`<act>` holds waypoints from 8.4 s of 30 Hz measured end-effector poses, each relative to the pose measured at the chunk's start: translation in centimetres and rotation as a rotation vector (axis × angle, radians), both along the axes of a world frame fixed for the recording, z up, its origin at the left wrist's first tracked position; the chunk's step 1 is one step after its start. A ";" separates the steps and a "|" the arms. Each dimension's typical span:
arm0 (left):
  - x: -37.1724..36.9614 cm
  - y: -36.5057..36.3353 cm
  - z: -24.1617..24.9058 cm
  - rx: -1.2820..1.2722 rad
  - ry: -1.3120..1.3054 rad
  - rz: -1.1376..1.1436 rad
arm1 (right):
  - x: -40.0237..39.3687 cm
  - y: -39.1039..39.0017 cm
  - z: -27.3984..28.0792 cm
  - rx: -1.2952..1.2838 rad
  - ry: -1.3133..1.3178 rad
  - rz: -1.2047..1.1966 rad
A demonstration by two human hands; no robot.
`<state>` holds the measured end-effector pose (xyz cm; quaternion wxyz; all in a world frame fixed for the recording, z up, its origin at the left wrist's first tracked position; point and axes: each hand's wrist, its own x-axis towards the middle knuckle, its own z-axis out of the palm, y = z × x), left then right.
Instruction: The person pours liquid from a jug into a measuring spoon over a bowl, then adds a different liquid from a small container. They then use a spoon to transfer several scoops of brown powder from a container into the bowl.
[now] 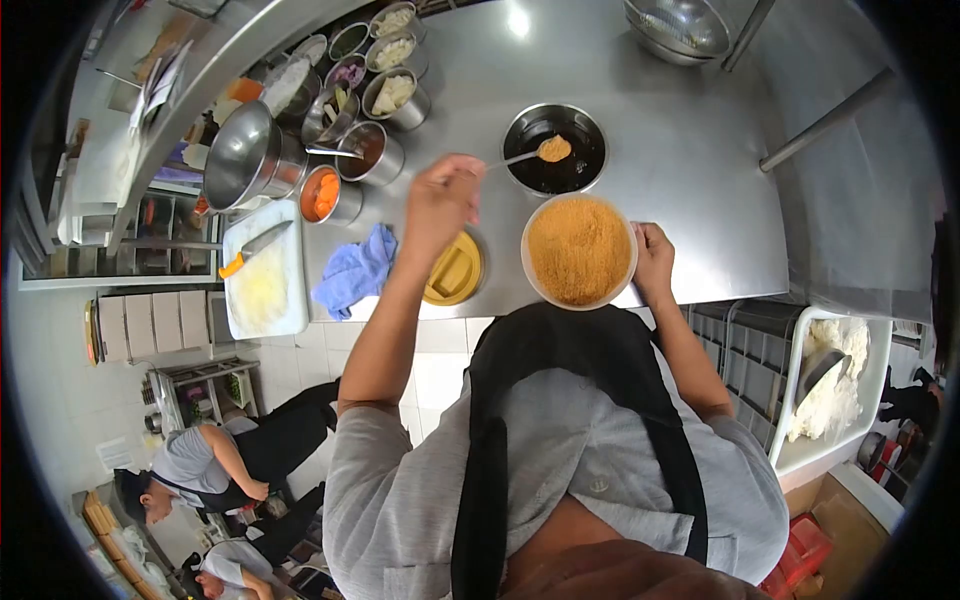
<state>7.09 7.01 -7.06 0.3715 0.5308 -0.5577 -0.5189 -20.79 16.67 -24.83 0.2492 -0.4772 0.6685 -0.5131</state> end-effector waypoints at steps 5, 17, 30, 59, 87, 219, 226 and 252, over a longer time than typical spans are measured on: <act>-0.5 -0.5 -3.0 -0.910 -0.552 -0.175 | 0.0 0.1 -0.2 -0.027 -0.019 -0.003; 2.3 6.5 1.2 -0.777 -0.462 -0.427 | 2.3 3.6 3.0 -0.209 0.014 -0.013; -0.8 8.4 -1.6 0.101 0.023 -0.121 | 2.1 4.9 1.5 -0.254 0.077 0.190; 0.0 6.7 4.5 -0.612 -0.428 -0.167 | 1.4 5.0 1.2 -0.285 0.020 0.227; 1.5 2.3 3.4 0.211 0.326 -0.039 | 1.2 5.0 0.8 -0.225 0.060 0.261; 0.2 3.7 1.6 -0.720 -0.404 -0.061 | 1.0 5.0 0.1 -0.218 0.045 0.238; 0.3 8.0 1.7 -0.691 -0.691 -0.516 | 1.2 5.0 0.5 -0.215 0.037 0.243; -0.5 1.1 -1.7 -0.971 -0.538 -0.247 | 1.1 5.0 0.0 -0.215 -0.031 0.241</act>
